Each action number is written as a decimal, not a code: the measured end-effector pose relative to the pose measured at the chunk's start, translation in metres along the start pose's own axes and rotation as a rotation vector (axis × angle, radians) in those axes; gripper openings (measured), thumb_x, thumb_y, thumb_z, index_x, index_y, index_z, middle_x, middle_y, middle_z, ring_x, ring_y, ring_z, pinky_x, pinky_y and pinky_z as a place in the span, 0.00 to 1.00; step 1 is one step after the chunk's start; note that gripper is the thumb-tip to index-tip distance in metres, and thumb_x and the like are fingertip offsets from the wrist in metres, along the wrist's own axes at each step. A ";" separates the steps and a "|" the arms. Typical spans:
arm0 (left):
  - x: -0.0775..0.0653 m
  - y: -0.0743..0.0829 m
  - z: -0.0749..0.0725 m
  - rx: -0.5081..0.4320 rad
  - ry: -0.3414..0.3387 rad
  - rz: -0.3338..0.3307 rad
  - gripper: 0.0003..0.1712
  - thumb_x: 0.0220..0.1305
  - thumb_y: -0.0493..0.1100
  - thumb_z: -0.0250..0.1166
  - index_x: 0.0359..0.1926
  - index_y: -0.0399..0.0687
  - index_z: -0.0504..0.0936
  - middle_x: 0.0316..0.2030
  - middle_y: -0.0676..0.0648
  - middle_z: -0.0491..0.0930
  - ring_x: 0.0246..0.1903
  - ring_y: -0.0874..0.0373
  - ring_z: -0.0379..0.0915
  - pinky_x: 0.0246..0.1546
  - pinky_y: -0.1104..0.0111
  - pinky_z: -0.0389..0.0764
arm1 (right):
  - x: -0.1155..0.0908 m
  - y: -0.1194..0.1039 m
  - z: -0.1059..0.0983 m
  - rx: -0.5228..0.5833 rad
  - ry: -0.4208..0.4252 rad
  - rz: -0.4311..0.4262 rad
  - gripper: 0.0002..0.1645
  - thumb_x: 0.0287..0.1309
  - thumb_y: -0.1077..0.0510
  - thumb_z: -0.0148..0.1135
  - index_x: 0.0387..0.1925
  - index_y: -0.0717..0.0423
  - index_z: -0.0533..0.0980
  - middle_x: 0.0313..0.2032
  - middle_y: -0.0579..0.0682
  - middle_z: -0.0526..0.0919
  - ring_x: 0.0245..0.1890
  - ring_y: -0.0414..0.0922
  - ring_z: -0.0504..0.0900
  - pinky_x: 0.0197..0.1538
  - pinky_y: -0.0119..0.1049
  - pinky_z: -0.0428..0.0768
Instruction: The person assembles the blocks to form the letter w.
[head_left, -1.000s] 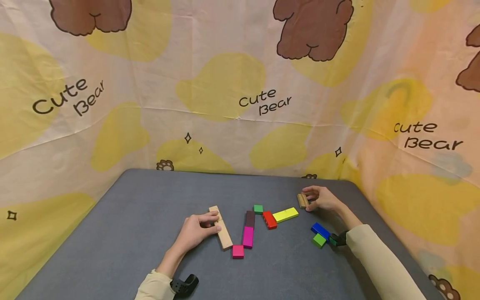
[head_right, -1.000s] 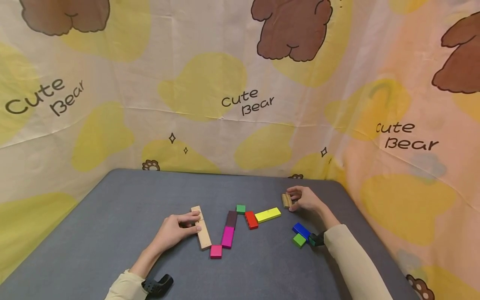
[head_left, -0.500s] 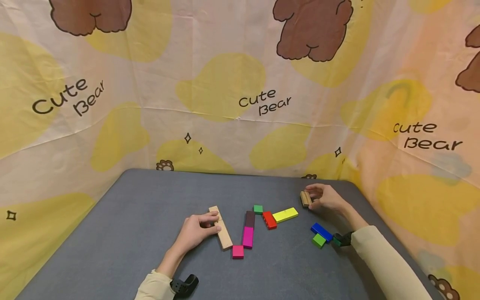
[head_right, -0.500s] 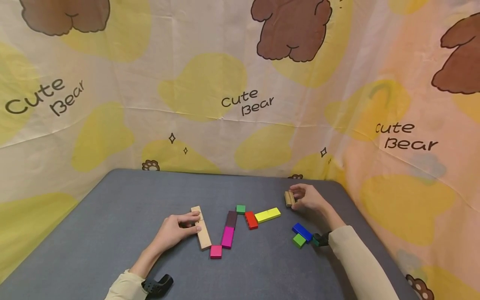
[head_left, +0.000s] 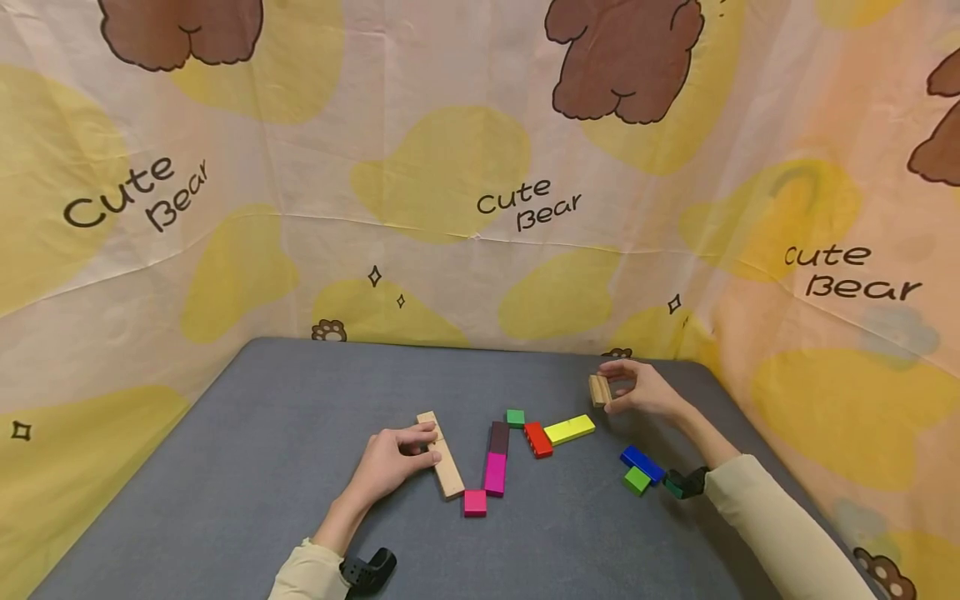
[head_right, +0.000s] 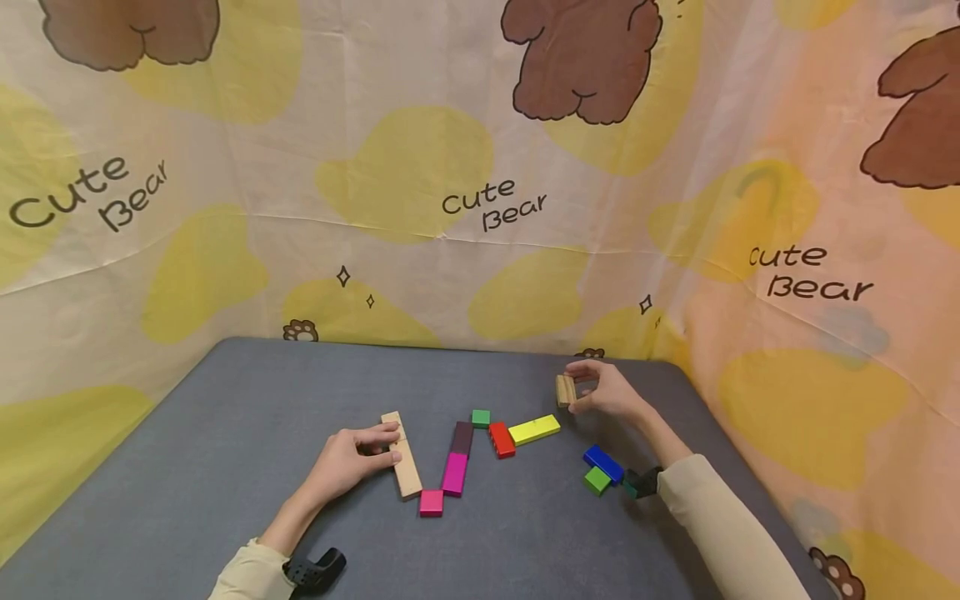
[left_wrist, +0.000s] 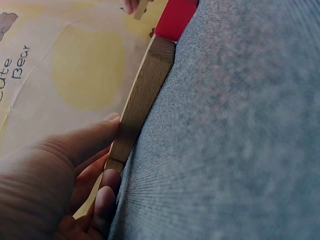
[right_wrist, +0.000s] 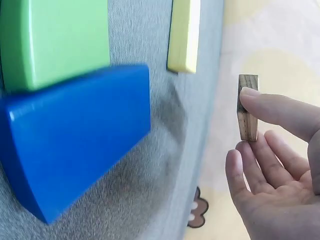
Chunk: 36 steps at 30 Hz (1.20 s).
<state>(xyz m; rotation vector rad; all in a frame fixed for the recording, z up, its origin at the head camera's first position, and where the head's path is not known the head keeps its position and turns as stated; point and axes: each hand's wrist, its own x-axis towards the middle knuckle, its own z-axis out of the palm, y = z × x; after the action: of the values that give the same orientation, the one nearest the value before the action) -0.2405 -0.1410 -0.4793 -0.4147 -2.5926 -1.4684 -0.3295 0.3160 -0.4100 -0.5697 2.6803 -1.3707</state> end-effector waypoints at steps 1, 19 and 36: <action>0.000 0.000 0.000 -0.001 0.000 0.000 0.21 0.53 0.46 0.77 0.50 0.48 0.88 0.54 0.52 0.81 0.36 0.61 0.77 0.36 0.68 0.73 | 0.000 -0.001 0.001 0.004 -0.004 -0.004 0.42 0.46 0.66 0.77 0.64 0.66 0.69 0.59 0.63 0.74 0.59 0.62 0.72 0.56 0.53 0.73; 0.000 0.001 -0.001 -0.008 -0.010 -0.007 0.22 0.54 0.47 0.77 0.50 0.49 0.88 0.55 0.52 0.81 0.40 0.61 0.78 0.38 0.67 0.74 | -0.021 -0.017 0.017 0.036 0.006 -0.074 0.41 0.47 0.64 0.78 0.62 0.67 0.70 0.58 0.61 0.76 0.55 0.62 0.75 0.53 0.51 0.76; 0.000 0.001 -0.001 -0.020 -0.004 -0.010 0.22 0.53 0.47 0.77 0.50 0.48 0.88 0.54 0.53 0.81 0.39 0.60 0.78 0.38 0.67 0.74 | -0.049 -0.036 0.058 0.071 -0.115 -0.121 0.36 0.50 0.62 0.76 0.60 0.63 0.73 0.55 0.56 0.78 0.54 0.56 0.76 0.51 0.50 0.77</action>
<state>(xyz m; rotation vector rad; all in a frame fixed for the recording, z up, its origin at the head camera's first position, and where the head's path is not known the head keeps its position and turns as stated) -0.2403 -0.1413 -0.4778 -0.4080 -2.5887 -1.4989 -0.2598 0.2704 -0.4210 -0.7897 2.5338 -1.4095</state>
